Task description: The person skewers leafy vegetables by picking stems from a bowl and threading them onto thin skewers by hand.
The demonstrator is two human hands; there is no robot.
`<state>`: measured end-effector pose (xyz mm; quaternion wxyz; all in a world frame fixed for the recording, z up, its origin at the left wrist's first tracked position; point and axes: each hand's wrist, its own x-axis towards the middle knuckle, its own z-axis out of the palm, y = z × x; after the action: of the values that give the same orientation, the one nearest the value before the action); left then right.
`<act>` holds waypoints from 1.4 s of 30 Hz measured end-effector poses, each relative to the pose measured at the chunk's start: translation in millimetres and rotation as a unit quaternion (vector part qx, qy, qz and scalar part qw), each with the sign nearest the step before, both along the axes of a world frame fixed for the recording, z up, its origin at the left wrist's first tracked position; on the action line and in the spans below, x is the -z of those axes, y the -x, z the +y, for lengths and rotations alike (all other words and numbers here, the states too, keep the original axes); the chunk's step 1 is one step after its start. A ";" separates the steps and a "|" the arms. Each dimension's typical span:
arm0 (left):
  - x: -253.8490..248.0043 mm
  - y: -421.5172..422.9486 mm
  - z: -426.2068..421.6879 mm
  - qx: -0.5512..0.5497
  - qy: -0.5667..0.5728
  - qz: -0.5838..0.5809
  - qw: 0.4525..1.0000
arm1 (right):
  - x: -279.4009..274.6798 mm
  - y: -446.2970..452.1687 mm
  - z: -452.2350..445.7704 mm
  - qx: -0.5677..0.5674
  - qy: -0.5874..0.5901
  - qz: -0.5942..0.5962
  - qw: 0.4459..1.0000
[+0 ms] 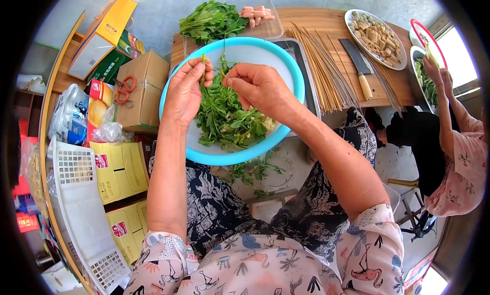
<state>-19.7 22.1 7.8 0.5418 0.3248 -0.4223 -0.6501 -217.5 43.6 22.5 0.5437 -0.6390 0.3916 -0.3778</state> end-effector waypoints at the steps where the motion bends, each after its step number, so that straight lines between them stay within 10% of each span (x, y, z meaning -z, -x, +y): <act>1: 0.1 0.0 0.0 0.001 0.000 0.000 1.000 | 0.4 0.0 -0.1 0.000 0.002 0.003 1.000; 42: -0.2 11.5 6.3 0.061 0.003 -0.071 0.996 | -4.6 4.3 -3.1 0.004 0.005 0.003 1.000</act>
<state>-31.2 28.4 8.0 0.4707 0.3422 -0.4810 -0.6558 -221.8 40.5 27.1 0.5383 -0.6410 0.3936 -0.3799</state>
